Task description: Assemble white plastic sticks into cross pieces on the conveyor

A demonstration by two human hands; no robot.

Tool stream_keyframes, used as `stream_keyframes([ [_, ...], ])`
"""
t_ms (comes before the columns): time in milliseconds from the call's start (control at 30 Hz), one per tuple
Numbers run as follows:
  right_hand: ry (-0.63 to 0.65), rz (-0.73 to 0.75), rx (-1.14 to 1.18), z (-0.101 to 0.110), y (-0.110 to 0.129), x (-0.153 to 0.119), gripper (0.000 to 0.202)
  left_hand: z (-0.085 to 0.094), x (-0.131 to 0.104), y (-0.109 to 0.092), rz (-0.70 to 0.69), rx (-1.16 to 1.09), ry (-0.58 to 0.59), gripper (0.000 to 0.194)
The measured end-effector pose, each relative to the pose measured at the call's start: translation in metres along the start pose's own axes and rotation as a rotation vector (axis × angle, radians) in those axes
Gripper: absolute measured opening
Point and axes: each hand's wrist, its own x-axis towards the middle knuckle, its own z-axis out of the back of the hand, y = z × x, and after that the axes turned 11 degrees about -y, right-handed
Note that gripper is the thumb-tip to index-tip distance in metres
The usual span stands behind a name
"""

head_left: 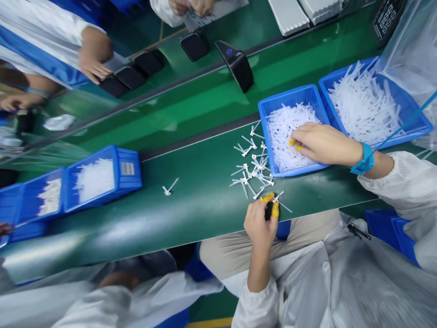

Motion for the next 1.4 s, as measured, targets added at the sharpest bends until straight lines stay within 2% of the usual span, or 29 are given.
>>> stream_keyframes([
  [267, -0.163, -0.037, 0.069, -0.003, 0.001, -0.002, 0.033, 0.000, -0.002, 0.001, 0.030, 0.013, 0.019, 0.017],
  [567, -0.236, -0.123, 0.060, -0.002, 0.002, -0.004, 0.041, 0.001, 0.001, -0.001, 0.022, -0.005, 0.009, 0.018],
  [833, -0.161, -0.081, 0.106, 0.001, 0.003, -0.003, 0.045, 0.002, 0.004, -0.003, -0.006, 0.007, 0.001, 0.014],
  [967, -0.180, -0.096, 0.110, 0.001, 0.003, -0.004, 0.045, 0.001, 0.003, -0.002, -0.010, 0.015, 0.000, 0.014],
  [1200, -0.362, -0.142, 0.190, -0.010, -0.010, -0.003, 0.042, 0.000, -0.008, 0.002, 0.139, 0.002, 0.011, 0.017],
  [1300, -0.409, -0.111, 0.305, 0.000, -0.006, -0.002, 0.037, 0.001, -0.012, 0.003, 0.156, -0.030, 0.017, 0.020],
  [1400, -0.366, -0.006, 0.473, 0.019, 0.015, -0.005, 0.035, 0.003, -0.010, 0.002, 0.096, -0.079, 0.038, 0.019],
])
